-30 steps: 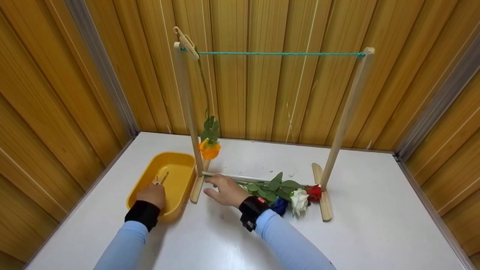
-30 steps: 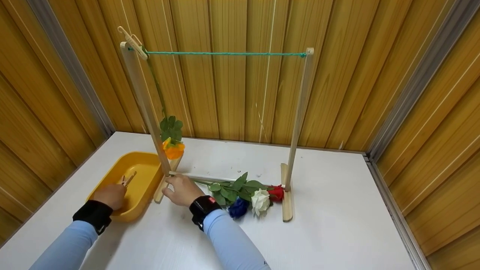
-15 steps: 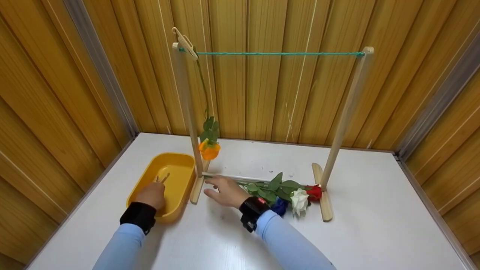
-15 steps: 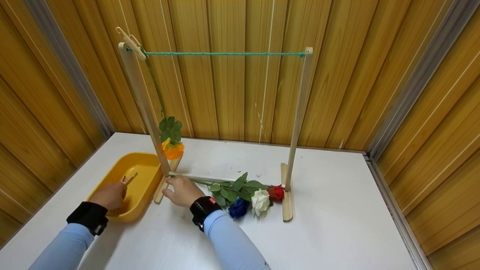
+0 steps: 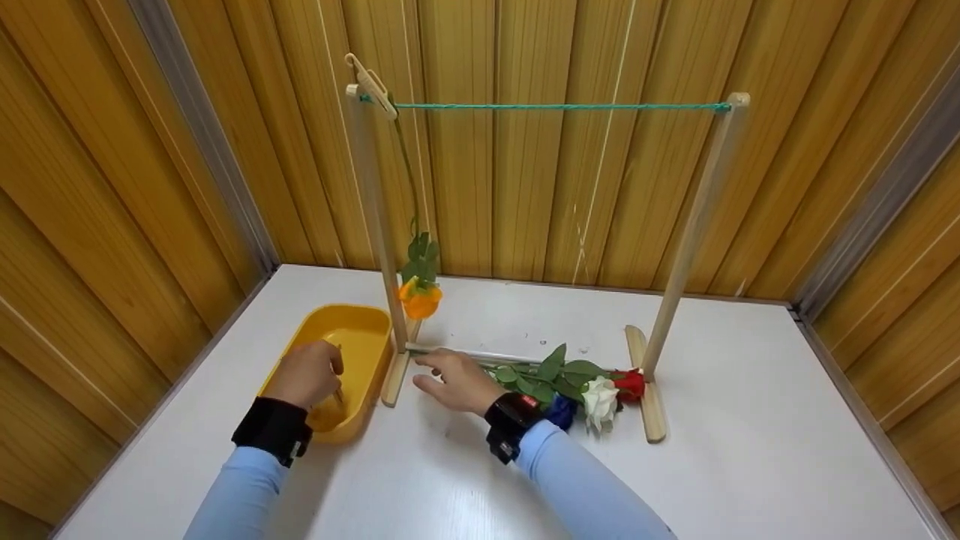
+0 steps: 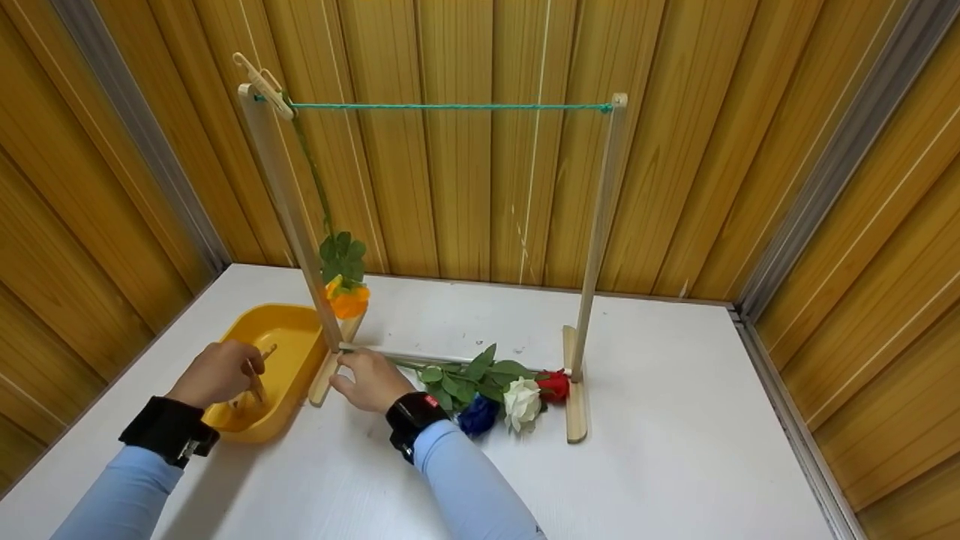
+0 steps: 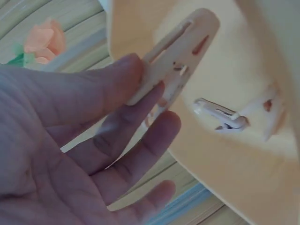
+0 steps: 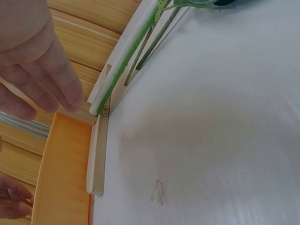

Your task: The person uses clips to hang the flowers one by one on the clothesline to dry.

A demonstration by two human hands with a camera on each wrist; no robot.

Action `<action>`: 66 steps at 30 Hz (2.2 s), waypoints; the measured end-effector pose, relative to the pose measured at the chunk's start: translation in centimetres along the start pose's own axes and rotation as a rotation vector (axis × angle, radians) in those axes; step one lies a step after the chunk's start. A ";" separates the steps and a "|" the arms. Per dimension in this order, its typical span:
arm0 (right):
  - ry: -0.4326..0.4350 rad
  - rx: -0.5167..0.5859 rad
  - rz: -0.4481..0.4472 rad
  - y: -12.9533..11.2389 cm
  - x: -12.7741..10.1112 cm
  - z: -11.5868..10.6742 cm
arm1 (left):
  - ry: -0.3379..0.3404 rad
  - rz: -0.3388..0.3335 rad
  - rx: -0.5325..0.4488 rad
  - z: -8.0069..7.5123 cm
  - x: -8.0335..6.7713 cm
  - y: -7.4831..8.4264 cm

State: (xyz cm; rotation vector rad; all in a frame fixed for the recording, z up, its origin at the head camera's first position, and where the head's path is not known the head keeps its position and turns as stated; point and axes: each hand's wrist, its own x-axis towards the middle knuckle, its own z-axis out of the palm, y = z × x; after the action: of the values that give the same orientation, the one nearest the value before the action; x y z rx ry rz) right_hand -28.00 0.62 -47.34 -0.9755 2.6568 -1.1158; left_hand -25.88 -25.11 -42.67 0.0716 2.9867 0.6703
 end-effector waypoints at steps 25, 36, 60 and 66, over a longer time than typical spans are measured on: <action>0.119 0.156 -0.072 0.7 -0.9 -1.5 | 0.287 0.167 -0.287 0.9 -0.9 6.5; 0.184 0.286 -0.108 1.2 -3.1 -2.7 | 0.377 0.266 -0.434 3.7 -1.6 9.6; 0.289 0.526 -0.033 3.6 -7.5 -2.8 | 0.406 0.466 -0.673 9.2 -1.3 11.9; 0.324 0.543 -0.022 3.8 -8.0 -2.6 | 0.349 0.431 -0.721 9.5 -1.2 11.8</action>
State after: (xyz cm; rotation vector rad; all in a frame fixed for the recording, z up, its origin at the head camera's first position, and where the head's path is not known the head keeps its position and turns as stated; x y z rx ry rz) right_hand -24.51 8.98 -49.18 -0.7662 2.3264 -2.0006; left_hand -23.56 -10.46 -46.06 0.6108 2.8239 1.9313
